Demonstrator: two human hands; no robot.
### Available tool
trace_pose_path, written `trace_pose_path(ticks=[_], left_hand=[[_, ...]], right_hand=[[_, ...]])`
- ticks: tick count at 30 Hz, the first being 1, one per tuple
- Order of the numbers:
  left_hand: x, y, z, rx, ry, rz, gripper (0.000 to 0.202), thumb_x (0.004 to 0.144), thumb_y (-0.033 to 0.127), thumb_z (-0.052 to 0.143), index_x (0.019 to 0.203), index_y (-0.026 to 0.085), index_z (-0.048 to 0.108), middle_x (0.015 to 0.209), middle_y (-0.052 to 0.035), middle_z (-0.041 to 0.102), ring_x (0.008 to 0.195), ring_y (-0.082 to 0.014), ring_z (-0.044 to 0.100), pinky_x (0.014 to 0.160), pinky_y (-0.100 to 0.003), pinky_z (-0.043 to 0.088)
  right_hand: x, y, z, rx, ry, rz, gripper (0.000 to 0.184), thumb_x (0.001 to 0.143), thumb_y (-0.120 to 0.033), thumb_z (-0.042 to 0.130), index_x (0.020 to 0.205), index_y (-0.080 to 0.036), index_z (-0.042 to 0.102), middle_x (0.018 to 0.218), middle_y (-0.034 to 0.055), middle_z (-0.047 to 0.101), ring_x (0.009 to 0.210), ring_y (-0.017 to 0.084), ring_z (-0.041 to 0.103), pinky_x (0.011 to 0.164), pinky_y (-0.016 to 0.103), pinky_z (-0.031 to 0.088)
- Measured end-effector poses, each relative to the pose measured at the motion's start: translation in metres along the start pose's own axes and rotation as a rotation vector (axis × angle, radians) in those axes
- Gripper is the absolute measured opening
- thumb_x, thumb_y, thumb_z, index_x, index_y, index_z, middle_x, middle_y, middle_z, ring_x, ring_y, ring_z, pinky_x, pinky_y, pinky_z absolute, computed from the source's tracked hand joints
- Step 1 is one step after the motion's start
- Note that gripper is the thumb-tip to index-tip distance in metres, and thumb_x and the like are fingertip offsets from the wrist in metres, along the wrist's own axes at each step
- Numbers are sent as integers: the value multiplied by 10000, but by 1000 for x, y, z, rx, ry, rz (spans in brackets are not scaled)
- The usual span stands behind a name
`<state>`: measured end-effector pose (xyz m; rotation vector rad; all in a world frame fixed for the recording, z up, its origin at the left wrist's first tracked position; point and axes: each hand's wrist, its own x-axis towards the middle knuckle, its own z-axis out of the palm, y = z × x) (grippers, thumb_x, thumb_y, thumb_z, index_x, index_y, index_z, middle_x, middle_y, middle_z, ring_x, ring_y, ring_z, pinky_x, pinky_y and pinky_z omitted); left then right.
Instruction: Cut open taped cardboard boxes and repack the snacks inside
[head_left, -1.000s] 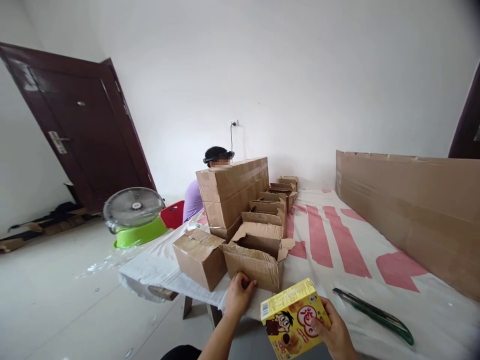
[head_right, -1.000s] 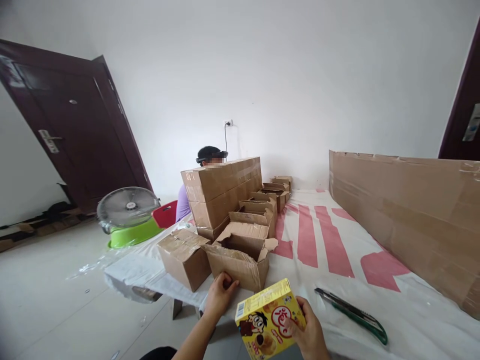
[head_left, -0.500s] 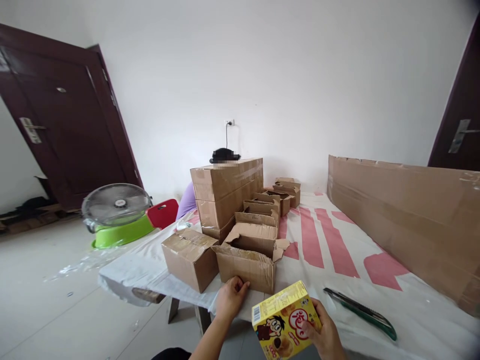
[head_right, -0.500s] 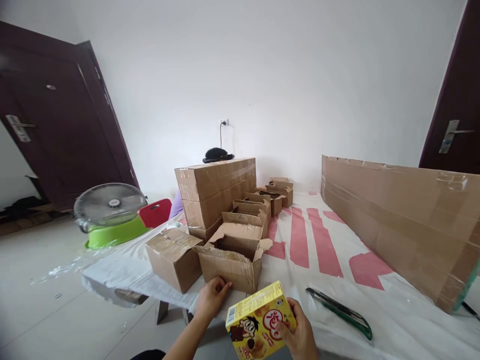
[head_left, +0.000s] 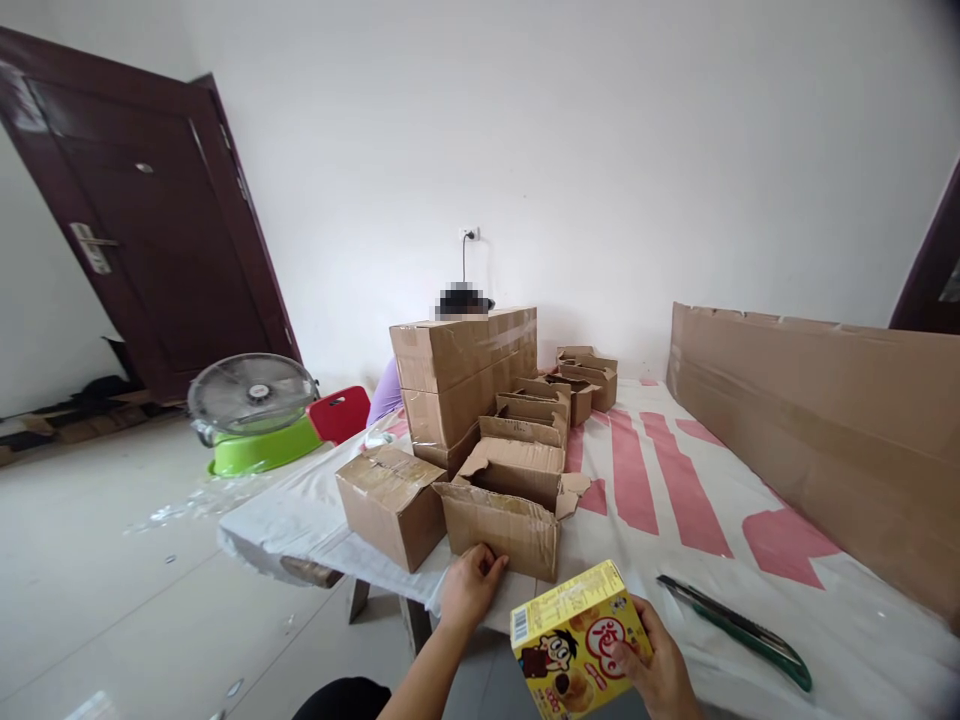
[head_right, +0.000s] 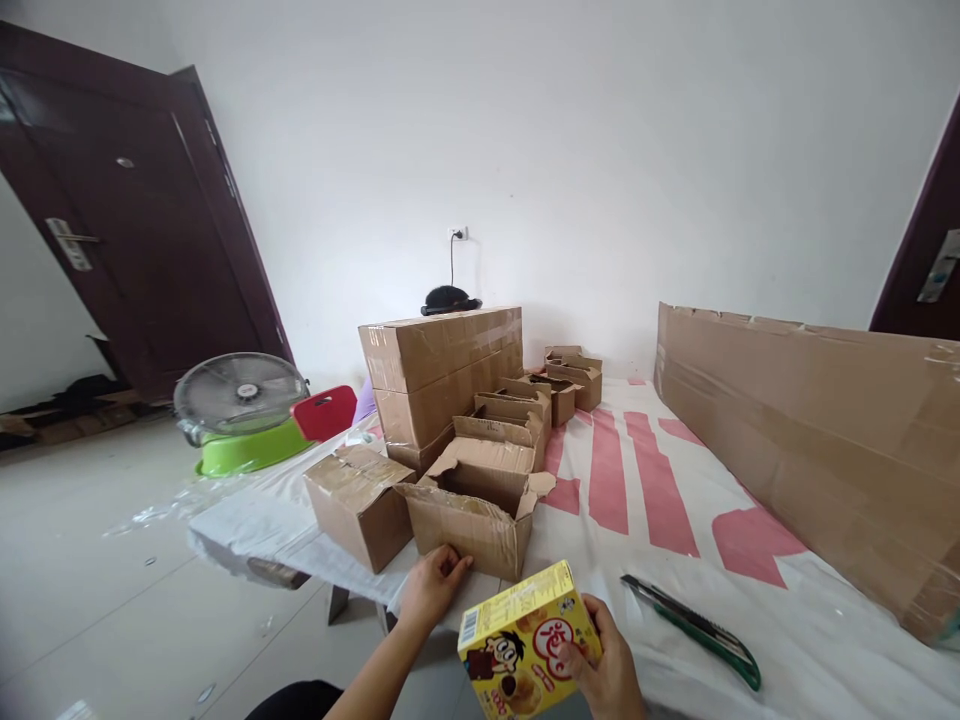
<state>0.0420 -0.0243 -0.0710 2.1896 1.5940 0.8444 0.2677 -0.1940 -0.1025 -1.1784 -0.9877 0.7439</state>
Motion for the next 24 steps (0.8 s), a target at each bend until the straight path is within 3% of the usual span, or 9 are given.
trace_pose_path(ticks=[6, 14, 24], left_hand=[[-1, 0, -1, -1, 4, -3, 257, 867, 351, 560, 660, 202, 527, 687, 1, 601, 681, -161, 563, 621, -250, 328], [-2, 2, -1, 24, 2, -12, 253, 870, 356, 559, 670, 202, 547, 709, -5, 622, 711, -165, 584, 634, -246, 342], [18, 8, -10, 1, -79, -93, 240, 824, 346, 611, 647, 184, 612, 676, -21, 672, 663, -165, 594, 576, -248, 308]], right_hand=[[0, -7, 1, -13, -20, 32, 590, 667, -643, 677, 1066, -244, 507, 929, 81, 702, 807, 268, 683, 669, 351, 553], [1, 3, 2, 28, -31, 9, 602, 666, -633, 685, 1082, -237, 505, 969, 102, 707, 815, 269, 689, 704, 372, 559], [2, -7, 5, 72, -34, 38, 601, 634, -641, 703, 1056, -250, 530, 889, 75, 712, 769, 263, 686, 658, 358, 557]])
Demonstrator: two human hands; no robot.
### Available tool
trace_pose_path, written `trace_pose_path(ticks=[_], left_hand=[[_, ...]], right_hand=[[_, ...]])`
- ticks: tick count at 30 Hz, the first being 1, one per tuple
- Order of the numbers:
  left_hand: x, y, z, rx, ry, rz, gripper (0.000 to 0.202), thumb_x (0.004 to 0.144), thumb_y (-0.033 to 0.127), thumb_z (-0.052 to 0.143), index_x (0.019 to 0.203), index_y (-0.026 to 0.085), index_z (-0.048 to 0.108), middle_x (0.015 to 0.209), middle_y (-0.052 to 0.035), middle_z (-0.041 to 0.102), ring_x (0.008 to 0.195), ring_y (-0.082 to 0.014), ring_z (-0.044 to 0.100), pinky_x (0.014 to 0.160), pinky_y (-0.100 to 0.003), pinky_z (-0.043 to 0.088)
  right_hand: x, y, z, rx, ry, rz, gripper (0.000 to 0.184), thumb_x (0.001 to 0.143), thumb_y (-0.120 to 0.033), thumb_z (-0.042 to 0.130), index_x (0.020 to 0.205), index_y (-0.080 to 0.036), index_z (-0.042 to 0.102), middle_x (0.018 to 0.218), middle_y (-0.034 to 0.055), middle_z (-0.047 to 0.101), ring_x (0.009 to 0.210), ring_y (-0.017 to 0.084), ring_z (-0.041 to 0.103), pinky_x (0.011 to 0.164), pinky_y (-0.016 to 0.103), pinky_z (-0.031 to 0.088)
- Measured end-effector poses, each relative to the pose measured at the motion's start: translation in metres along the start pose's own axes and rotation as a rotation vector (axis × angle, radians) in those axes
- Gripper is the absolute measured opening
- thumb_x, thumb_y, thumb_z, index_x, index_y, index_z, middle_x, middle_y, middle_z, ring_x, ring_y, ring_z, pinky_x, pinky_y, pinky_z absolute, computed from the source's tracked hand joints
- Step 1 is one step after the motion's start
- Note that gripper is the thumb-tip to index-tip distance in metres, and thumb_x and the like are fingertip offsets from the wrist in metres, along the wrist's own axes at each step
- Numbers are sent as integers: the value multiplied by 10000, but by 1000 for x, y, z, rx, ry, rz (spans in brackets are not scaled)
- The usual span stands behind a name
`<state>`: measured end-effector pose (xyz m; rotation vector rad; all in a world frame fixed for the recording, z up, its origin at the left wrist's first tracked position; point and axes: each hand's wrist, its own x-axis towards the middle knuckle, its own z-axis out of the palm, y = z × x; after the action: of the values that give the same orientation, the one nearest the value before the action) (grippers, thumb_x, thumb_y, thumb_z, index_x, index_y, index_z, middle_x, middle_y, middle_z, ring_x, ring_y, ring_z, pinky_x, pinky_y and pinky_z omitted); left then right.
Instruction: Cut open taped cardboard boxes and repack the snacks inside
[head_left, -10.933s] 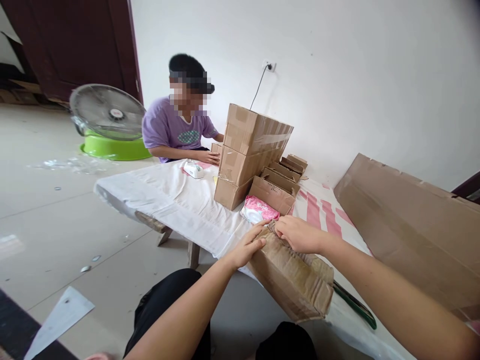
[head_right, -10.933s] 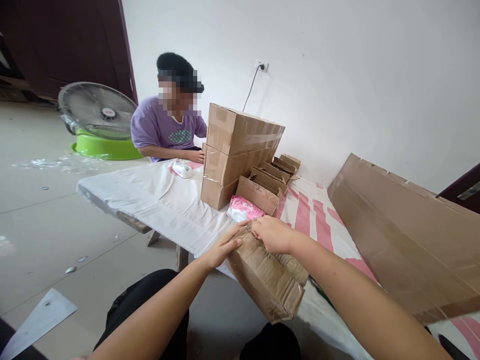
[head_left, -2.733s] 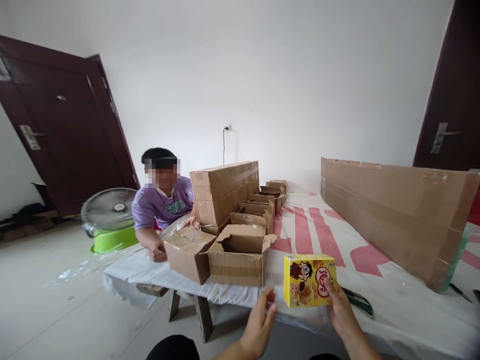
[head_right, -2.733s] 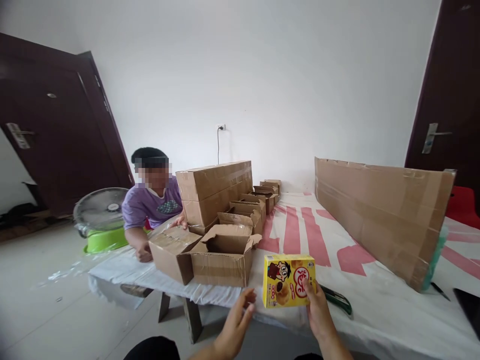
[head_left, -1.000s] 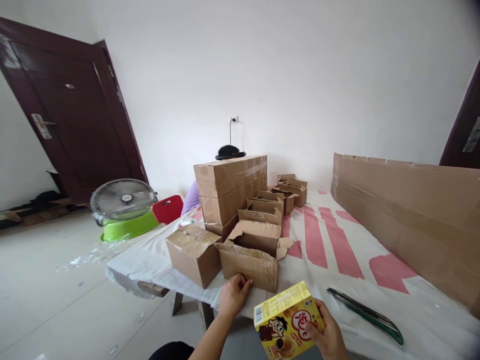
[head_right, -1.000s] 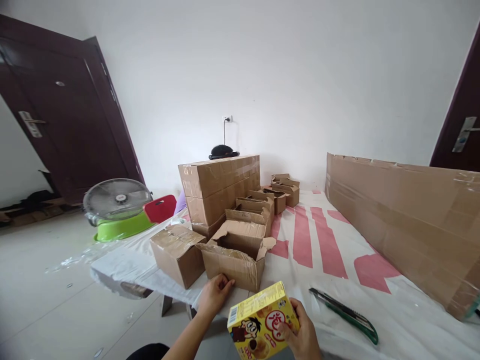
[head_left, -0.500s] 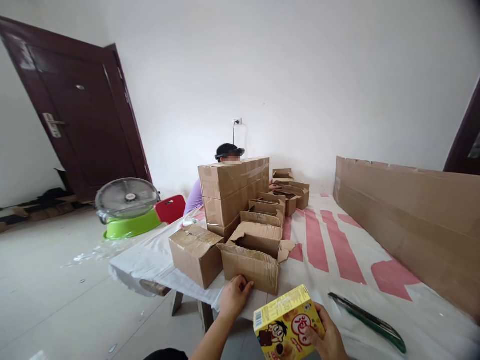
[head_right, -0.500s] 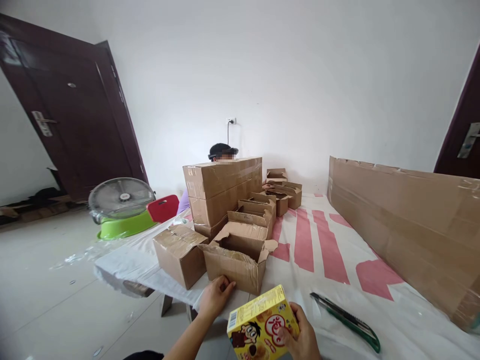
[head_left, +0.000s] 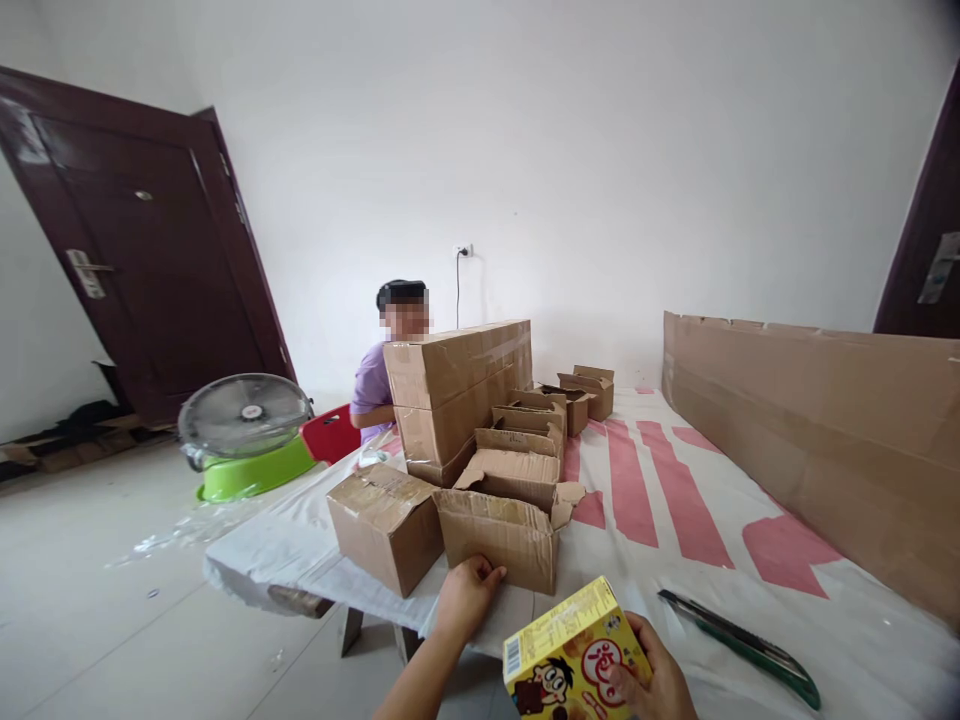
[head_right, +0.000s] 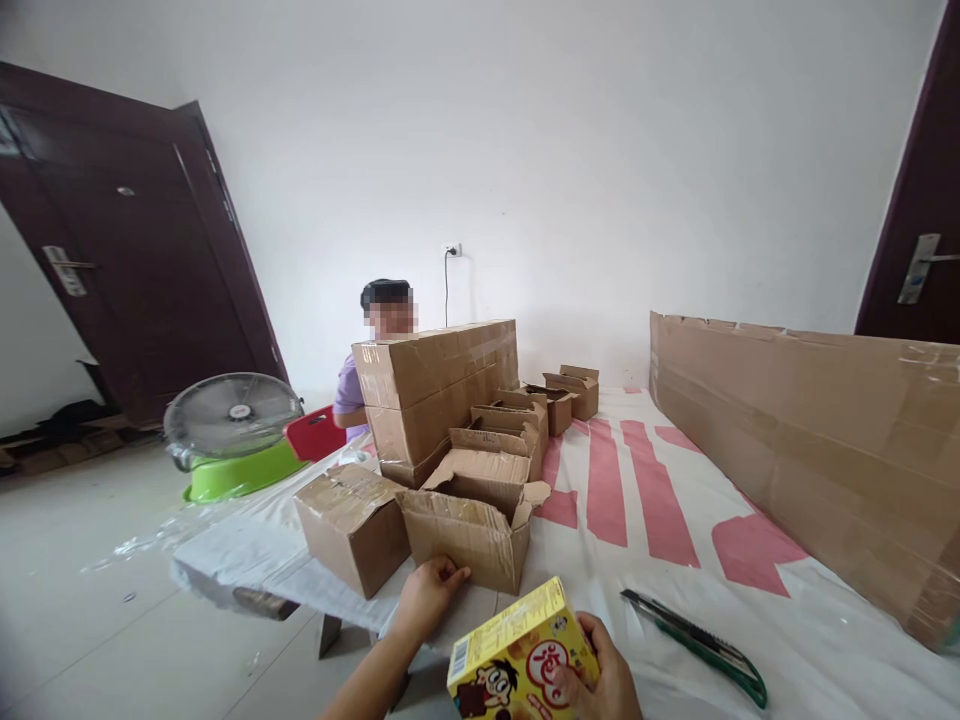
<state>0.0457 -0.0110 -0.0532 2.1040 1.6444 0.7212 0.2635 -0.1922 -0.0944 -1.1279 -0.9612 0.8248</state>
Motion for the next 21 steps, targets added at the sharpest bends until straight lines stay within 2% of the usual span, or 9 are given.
trace_pose_path(ticks=[5, 10, 13, 16, 18, 21], left_hand=[[19, 2, 2, -9, -23, -13, 229, 805, 349, 618, 651, 181, 632, 664, -25, 670, 649, -173, 592, 560, -252, 292], [44, 1, 13, -69, -21, 8, 246, 784, 358, 630, 618, 176, 623, 588, 2, 618, 600, -158, 567, 544, -247, 294], [52, -2, 22, -139, 29, 19, 234, 768, 345, 640, 607, 178, 613, 606, 1, 604, 646, -166, 572, 581, -247, 339], [54, -7, 27, -249, 106, 33, 237, 765, 375, 644, 635, 181, 608, 696, -17, 626, 759, -187, 594, 675, -262, 413], [52, -12, 24, -346, 164, 27, 302, 828, 462, 564, 733, 181, 620, 776, -34, 656, 807, -195, 616, 716, -276, 457], [41, -18, 12, -484, 265, 0, 513, 940, 561, 266, 965, 171, 598, 958, -82, 680, 895, -198, 650, 777, -295, 508]], right_hand=[[-1, -6, 4, 42, -21, 45, 659, 583, -707, 692, 1043, -265, 529, 864, 69, 708, 758, 280, 688, 646, 376, 558], [4, -3, 4, 69, -5, 117, 661, 567, -696, 716, 1027, -257, 535, 864, 76, 715, 783, 294, 695, 681, 401, 562], [11, -3, 11, 155, 18, 176, 610, 598, -664, 727, 998, -247, 531, 882, 73, 714, 803, 292, 696, 711, 426, 564], [24, -5, 22, 174, 11, 154, 569, 629, -621, 736, 989, -230, 533, 929, 82, 709, 870, 290, 686, 768, 434, 557], [36, -8, 27, 136, -26, 140, 553, 645, -583, 744, 1007, -223, 533, 982, 90, 699, 920, 287, 675, 804, 429, 550], [60, -11, 34, -63, -53, 114, 491, 657, -547, 734, 974, -221, 551, 989, 88, 686, 938, 287, 659, 822, 420, 538]])
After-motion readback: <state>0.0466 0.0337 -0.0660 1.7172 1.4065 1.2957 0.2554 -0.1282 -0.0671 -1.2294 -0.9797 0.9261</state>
